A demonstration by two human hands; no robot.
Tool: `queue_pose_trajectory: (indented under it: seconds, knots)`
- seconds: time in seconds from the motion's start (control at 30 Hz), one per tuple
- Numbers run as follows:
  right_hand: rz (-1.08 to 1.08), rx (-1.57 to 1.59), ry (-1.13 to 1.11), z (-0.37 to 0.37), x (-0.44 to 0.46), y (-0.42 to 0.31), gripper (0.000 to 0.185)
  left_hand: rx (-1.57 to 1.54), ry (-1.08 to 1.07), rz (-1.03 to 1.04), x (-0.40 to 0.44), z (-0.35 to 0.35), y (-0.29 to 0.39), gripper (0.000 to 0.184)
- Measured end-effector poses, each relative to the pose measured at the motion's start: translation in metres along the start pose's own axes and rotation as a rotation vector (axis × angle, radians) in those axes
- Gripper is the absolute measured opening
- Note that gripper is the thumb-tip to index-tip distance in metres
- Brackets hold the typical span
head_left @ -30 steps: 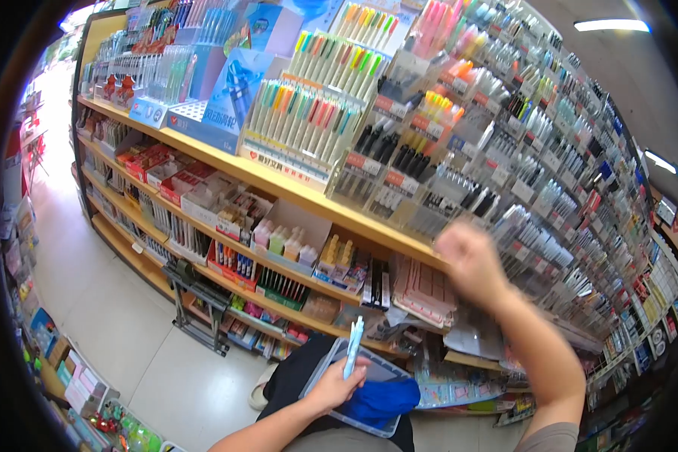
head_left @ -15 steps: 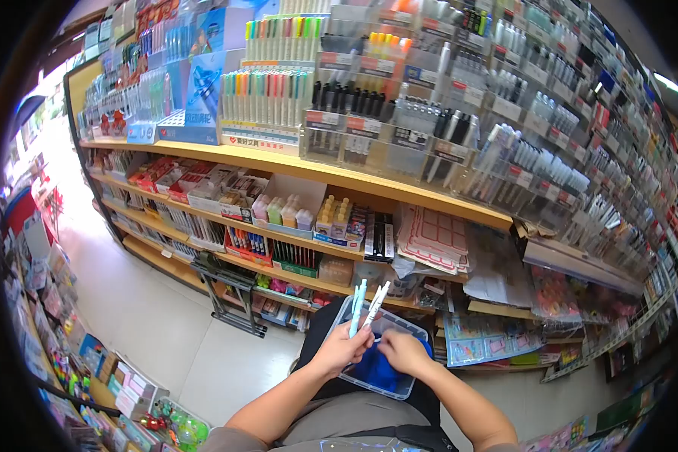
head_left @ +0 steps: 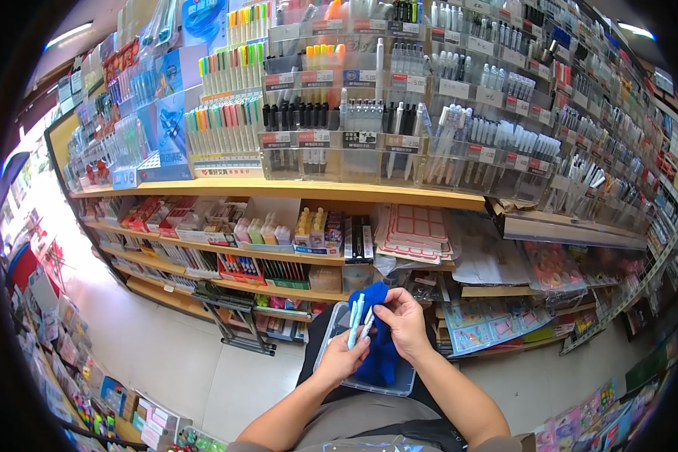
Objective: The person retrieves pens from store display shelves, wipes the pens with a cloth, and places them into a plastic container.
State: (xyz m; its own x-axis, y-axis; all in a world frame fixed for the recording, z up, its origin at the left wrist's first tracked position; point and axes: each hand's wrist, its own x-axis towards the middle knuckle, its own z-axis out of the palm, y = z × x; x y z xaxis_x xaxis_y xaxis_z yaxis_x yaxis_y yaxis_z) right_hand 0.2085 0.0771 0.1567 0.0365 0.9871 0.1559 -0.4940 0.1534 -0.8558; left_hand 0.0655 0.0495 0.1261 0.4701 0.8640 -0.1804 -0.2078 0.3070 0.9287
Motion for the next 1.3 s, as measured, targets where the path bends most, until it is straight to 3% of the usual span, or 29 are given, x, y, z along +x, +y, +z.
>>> queue_pose_trajectory:
  seconds: [0.13, 0.33, 0.57, 0.67, 0.9, 1.03, 1.13, 1.2, 1.3]
  knots:
    - [-0.040, 0.010, -0.013, -0.004, 0.007, 0.006, 0.019, -0.025, -0.001, -0.018, -0.003, -0.006, 0.009, 0.025]
    - [0.171, 0.329, -0.093, 0.000, 0.016, 0.000, 0.018, -0.345, -0.240, -0.118, -0.005, -0.020, 0.022, 0.035]
    - [0.306, 0.527, -0.207, 0.000, 0.014, 0.003, 0.031, -0.658, -0.549, -0.218, -0.001, -0.035, 0.017, 0.040]
    - [0.211, 0.443, -0.212, 0.001, 0.015, -0.001, 0.026, -0.560, -0.519, -0.180, -0.003, -0.037, 0.020, 0.040]
    - [-0.063, -0.195, 0.146, 0.011, 0.018, -0.003, 0.011, 0.118, 0.118, 0.072, -0.003, -0.014, 0.013, 0.021]
    - [-0.097, -0.133, 0.181, 0.000, 0.022, 0.007, 0.012, 0.135, 0.158, 0.139, 0.001, -0.011, 0.003, 0.024]
    - [0.088, 0.183, 0.317, -0.014, 0.027, 0.011, 0.011, 0.036, 0.138, 0.097, -0.004, -0.008, 0.012, 0.025]
    - [0.341, 0.469, 0.239, -0.032, 0.029, 0.017, 0.012, 0.044, 0.164, 0.137, -0.002, -0.009, 0.013, 0.025]
    - [0.351, 0.545, 0.228, -0.036, 0.022, 0.027, 0.016, 0.031, 0.188, 0.169, 0.001, -0.013, 0.012, 0.025]
